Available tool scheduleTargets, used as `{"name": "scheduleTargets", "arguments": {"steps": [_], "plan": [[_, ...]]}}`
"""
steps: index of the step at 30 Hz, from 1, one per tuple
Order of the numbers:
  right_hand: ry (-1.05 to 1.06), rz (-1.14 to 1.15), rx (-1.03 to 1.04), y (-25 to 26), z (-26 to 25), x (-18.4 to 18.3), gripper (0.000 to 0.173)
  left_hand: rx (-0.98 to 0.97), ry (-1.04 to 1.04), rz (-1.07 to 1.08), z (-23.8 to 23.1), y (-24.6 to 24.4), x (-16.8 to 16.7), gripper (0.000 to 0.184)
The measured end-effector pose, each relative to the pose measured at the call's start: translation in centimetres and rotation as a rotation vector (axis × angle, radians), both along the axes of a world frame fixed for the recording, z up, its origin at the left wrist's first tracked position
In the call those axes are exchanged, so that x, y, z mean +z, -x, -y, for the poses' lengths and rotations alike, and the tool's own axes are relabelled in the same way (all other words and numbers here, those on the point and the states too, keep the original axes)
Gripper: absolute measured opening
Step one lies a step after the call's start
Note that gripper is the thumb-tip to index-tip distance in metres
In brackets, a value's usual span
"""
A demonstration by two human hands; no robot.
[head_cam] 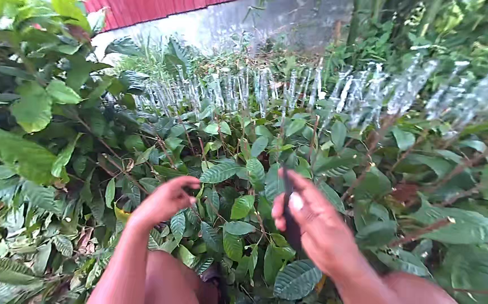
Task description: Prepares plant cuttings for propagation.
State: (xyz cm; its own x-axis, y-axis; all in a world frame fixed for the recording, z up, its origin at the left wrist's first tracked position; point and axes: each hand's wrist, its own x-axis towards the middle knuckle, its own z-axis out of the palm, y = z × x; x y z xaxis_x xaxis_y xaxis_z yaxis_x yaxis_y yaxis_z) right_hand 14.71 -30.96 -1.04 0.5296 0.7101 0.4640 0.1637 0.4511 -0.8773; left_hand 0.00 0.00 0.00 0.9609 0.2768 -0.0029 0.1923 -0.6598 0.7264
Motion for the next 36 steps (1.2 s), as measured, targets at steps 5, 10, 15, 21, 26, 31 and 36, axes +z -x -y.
{"name": "scheduleTargets", "arguments": {"steps": [5, 10, 15, 21, 26, 31, 36], "plan": [[0.118, -0.169, 0.232, 2.9, -7.6, -6.4, 0.05, 0.119, 0.543, -0.008, -1.1, -3.2, -9.2, 0.029], [0.272, -0.385, 0.205, 2.4, -13.3, -11.5, 0.049, 0.239, 0.782, 0.083, 0.0, -3.6, -10.9, 0.016], [0.323, -0.37, 0.192, 1.2, -15.3, -13.0, 0.048, 0.292, 0.991, 0.159, 0.4, -3.7, -10.9, 0.029], [0.325, -0.298, 0.213, 1.1, -15.5, -13.0, 0.052, 0.304, 0.977, 0.185, 0.4, -4.3, -11.1, 0.046], [0.317, -0.31, 0.23, 0.8, -15.4, -13.1, 0.05, 0.281, 0.994, 0.191, 0.4, -4.4, -11.3, 0.042], [0.32, -0.307, 0.264, 0.3, -15.2, -13.3, 0.052, 0.298, 1.011, 0.173, 0.6, -4.4, -11.0, 0.042], [0.361, -0.321, 0.284, 0.1, -14.8, -14.2, 0.055, 0.353, 1.02, 0.126, 0.7, -4.6, -11.0, 0.033]]}}
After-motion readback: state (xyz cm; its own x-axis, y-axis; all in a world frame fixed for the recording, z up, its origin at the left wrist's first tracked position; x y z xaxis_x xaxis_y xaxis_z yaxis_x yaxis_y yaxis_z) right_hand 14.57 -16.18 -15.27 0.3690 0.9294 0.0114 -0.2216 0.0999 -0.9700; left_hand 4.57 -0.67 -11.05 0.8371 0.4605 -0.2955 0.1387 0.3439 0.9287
